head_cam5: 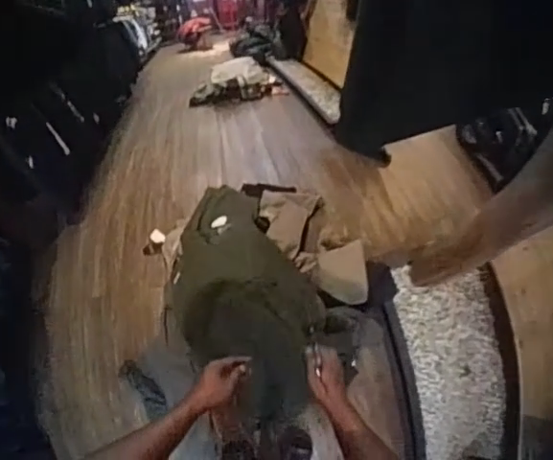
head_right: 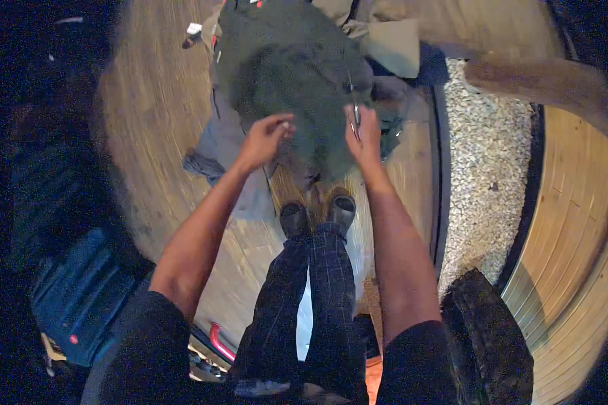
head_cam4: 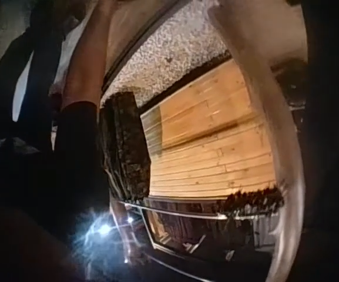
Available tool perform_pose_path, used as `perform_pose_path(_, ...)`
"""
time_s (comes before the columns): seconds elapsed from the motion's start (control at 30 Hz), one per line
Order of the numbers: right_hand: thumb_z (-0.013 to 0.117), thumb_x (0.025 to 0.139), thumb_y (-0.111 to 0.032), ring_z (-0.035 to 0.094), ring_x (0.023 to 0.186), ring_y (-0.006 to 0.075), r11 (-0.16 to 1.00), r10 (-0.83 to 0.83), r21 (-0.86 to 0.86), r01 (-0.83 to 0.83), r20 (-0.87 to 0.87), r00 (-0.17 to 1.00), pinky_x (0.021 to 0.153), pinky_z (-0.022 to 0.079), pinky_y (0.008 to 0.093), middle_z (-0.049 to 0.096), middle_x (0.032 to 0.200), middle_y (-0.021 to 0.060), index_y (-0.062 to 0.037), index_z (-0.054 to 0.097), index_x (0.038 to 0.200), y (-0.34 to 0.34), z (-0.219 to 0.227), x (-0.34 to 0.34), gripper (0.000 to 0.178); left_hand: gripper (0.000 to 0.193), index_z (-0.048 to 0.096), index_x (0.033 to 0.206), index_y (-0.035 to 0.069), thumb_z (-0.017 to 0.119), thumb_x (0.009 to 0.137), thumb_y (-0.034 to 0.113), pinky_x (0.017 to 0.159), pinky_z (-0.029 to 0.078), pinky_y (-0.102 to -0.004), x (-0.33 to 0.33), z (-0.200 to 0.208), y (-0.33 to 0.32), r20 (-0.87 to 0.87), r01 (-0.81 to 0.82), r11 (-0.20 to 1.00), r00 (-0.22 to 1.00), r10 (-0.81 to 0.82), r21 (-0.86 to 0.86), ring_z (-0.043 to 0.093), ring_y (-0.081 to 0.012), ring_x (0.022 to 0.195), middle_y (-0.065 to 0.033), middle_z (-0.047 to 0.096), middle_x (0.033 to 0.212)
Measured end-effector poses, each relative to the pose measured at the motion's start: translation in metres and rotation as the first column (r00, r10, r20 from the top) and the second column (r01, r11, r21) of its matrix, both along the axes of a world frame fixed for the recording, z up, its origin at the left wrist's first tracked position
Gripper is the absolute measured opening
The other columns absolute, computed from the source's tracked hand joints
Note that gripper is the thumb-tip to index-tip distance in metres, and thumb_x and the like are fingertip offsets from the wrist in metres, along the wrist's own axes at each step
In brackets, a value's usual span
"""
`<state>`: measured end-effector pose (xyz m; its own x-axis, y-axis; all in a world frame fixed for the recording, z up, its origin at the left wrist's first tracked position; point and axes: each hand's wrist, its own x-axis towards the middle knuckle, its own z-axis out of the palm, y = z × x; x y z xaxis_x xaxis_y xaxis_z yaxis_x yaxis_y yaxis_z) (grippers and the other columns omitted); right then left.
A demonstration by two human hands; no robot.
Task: Brushing camouflage and solid-colored pants to remove debris before hanging them on a retail display rack.
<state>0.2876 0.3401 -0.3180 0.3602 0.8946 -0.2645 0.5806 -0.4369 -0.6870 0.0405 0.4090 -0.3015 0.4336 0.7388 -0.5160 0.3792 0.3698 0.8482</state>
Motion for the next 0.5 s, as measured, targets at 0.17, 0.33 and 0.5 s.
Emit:
perform_pose_path(0.17,0.053,0.098,-0.029,0.055,0.094,0.0473,0.946,-0.02,0.313,-0.079,0.301,0.953,0.078,0.044,0.0512,0.062,0.096,0.0258,0.0018,0.061,0.104,0.086,-0.107,0.001,0.032,0.03,0.061,0.127,0.003,0.053,0.1,0.012,0.077,0.049,-0.024,-0.008,-0.066,0.045,0.055,-0.087,0.996,0.995,0.088,-0.017,0.063,-0.01,0.089,-0.0053,0.07,0.105)
perform_pose_path(0.33,0.055,0.097,-0.027,0.056,0.091,0.047,0.944,0.136,0.246,-0.22,0.318,0.938,0.079,0.046,0.0498,0.06,0.094,0.0268,0.0016,0.059,0.12,0.121,-0.148,-0.009,0.037,0.03,0.063,0.123,0.0,0.055,0.097,0.013,0.083,0.052,-0.0282,-0.021,-0.103,0.054,0.027,-0.22,0.975,0.975,0.219,0.043,0.066,-0.0139,0.089,-0.0091,0.072,0.101)
perform_pose_path(0.5,0.058,0.095,-0.024,0.059,0.09,0.0437,0.962,0.066,0.211,-0.174,0.439,0.896,0.077,0.047,0.0469,0.06,0.096,0.0269,0.0005,0.06,0.114,0.122,-0.106,-0.038,0.031,0.029,0.064,0.121,0.001,0.057,0.097,0.015,0.08,0.052,-0.0271,-0.059,-0.111,0.035,0.023,-0.389,0.921,0.921,0.388,0.02,0.064,-0.014,0.085,-0.0065,0.071,0.099)
